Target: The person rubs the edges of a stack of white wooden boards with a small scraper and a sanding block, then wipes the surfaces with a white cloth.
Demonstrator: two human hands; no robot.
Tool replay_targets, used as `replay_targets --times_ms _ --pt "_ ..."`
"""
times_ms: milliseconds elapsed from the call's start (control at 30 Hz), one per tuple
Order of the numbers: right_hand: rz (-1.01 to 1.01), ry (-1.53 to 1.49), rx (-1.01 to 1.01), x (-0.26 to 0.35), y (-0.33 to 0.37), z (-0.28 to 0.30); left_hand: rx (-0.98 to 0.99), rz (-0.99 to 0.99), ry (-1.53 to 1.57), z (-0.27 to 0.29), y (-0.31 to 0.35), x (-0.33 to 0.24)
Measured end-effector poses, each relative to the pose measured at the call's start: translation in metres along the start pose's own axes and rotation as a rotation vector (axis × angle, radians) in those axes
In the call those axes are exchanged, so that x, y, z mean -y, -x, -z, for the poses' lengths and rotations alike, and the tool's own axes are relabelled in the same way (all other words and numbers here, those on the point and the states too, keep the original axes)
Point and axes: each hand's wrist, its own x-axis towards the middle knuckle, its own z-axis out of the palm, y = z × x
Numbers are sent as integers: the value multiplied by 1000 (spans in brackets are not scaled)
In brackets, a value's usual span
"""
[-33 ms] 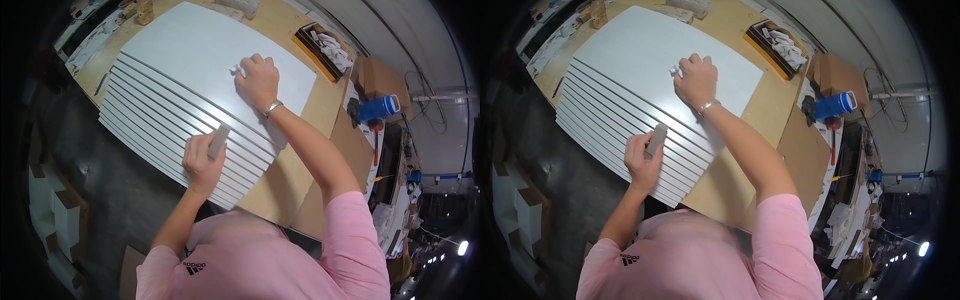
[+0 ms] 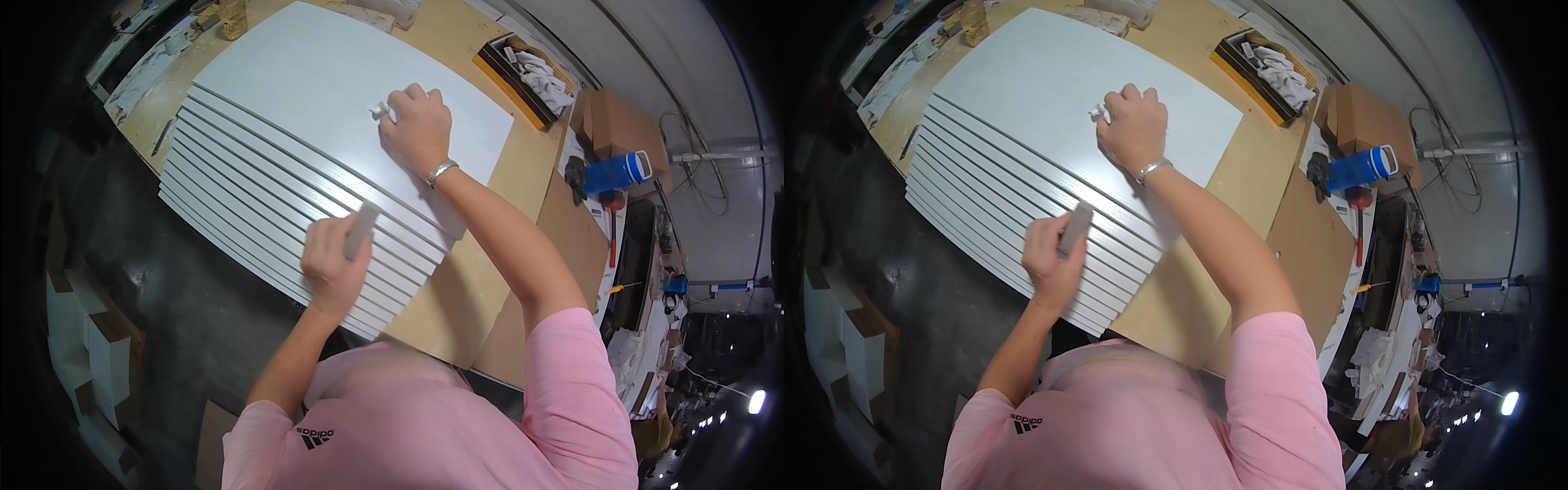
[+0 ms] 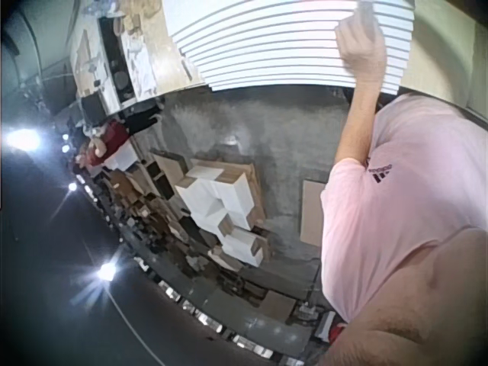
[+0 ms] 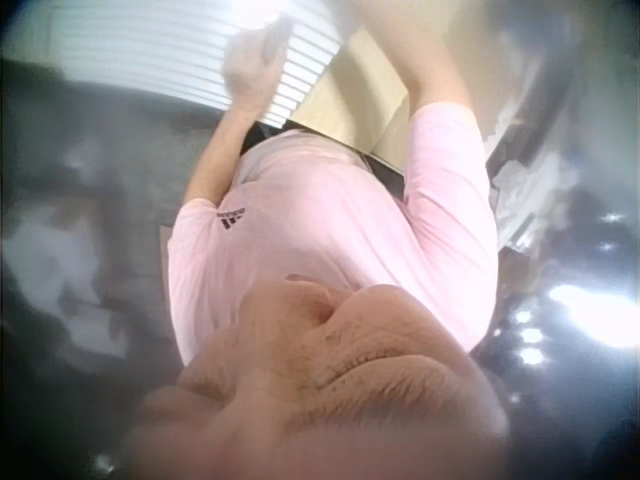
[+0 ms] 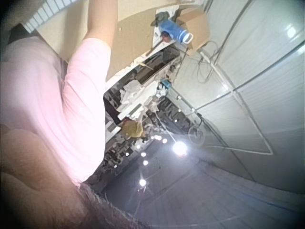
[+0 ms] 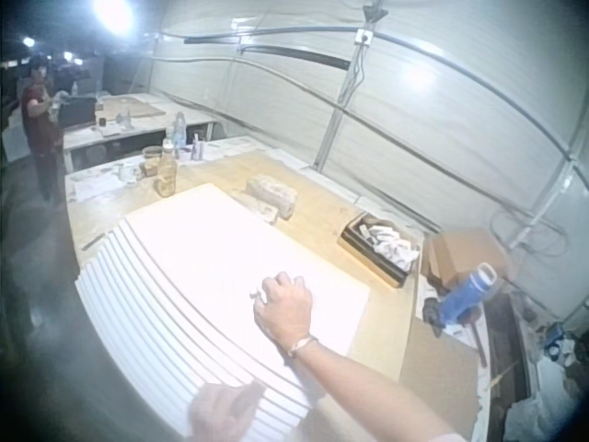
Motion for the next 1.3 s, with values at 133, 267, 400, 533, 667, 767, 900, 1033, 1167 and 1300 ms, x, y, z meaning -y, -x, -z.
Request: replay_targets --times_ms 133,267,400,533,667,767,900,1033,1167,1300 --pt "-18 -10 31 1 -1 0 112 -104 104 -25 33 -48" --pt "-19 11 37 -1 1 3 -23 7 -22 -10 8 -14" --pt "-36 -2 64 2 0 4 41 -47 -1 -19 26 -29" --pt "-18 -12 41 -4 0 3 55 -73 87 -23 37 -47" --pt "-28 1 53 -3 1 8 -113 30 -67 -14 -4 -14" --pt "-4 -25 25 3 -2 3 60 -124 45 -35 33 -46" --pt "-12 -16 26 2 0 3 53 -136 117 -15 26 -39" --pt "-15 -51 27 1 0 5 -90 56 -146 36 -17 36" --pt "-13 -64 38 4 -2 3 -189 87 -270 73 -42 104" --pt "-15 -37 38 -1 0 2 -299 198 -374 108 -87 188"
